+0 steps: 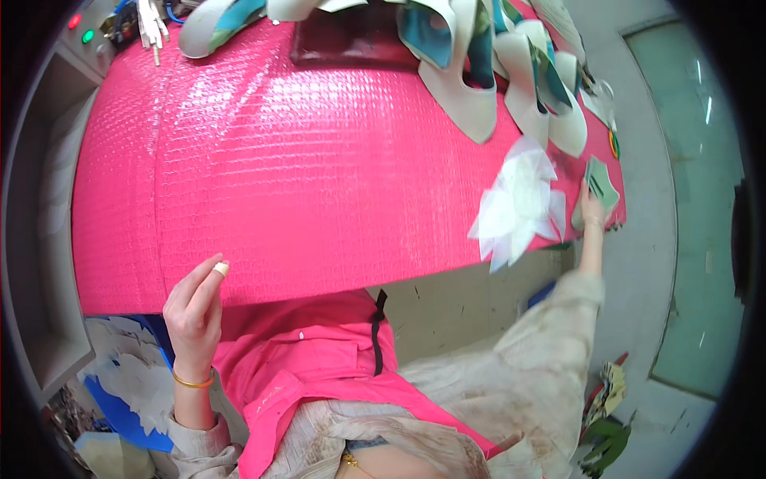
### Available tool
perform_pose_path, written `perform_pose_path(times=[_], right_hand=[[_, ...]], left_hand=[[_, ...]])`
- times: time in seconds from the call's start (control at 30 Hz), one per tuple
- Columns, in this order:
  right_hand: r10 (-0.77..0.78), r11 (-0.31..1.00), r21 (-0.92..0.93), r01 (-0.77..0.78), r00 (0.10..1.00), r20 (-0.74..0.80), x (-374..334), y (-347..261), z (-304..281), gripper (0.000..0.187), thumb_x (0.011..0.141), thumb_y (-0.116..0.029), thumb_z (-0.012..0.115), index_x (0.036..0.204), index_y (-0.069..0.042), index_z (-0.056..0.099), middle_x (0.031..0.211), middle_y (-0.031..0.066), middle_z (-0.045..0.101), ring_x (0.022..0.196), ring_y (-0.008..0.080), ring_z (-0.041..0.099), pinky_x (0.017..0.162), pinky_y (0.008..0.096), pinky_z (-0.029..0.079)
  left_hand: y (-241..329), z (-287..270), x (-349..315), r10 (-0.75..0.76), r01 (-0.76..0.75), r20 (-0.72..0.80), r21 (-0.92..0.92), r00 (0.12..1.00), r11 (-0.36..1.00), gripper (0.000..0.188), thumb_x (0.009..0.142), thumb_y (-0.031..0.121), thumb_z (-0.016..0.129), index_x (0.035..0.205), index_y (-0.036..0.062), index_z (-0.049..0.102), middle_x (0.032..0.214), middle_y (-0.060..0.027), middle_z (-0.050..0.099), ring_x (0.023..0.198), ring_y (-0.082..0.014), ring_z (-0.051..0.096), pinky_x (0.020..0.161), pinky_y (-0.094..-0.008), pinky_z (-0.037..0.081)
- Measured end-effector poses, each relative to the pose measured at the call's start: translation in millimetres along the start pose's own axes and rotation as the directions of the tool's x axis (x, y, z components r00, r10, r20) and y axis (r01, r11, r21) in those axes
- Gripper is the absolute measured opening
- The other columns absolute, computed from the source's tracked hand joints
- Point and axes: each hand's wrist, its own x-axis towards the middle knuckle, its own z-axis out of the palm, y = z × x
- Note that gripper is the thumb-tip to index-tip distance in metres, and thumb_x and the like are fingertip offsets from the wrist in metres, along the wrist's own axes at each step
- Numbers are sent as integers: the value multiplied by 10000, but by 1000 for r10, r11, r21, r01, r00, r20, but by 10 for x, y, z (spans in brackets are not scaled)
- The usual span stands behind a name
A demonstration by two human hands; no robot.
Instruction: Checking and assembling shoe components by hand on a workstation.
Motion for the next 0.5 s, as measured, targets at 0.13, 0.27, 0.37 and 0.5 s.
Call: perform_pose_path(times=[0.13, 0.27, 0.37, 0.5], right_hand=[[108, 990, 118, -78, 956, -273, -350, 385, -7, 604, 821, -597, 354, 843, -77, 661, 774, 228, 603, 757, 406, 581, 675, 497, 437], [-97, 995, 9, 99, 988, -124, -242, -80, -518, 472, 818, -491, 473, 948, -65, 629, 940, 198, 596, 915, 348, 559, 772, 446, 419], [-384, 879, 36, 476, 749, -540, -288, -969, -1118, 318, 817, -286, 572, 1045, -64, 574, 1095, 136, 550, 1045, 292, 499, 889, 383, 371], [-569, 11, 635, 772, 527, -631, -1183, -3230, -2286, 251, 800, -137, 604, 1011, -9, 560, 930, 113, 577, 816, 190, 592, 709, 265, 462]], left_hand=[[-80, 191, 1, -81, 78, -13, -184, 997, 980, 184, 701, -46, 598, 878, 4, 601, 873, -128, 624, 783, -273, 610, 687, -325, 476], [-49, 146, 283, 26, -23, 27, -114, 999, 993, 178, 715, -13, 599, 888, 26, 612, 885, -126, 624, 799, -286, 603, 695, -346, 478], [-171, 232, 691, 99, -92, 38, -163, 994, 982, 233, 745, 29, 583, 976, 50, 610, 991, -134, 598, 910, -297, 574, 762, -359, 468], [-678, 402, 1592, 10, -2, -96, 78, 995, 997, 485, 778, 156, 587, 1235, 88, 438, 1243, -196, 433, 1118, -348, 445, 932, -385, 377]])
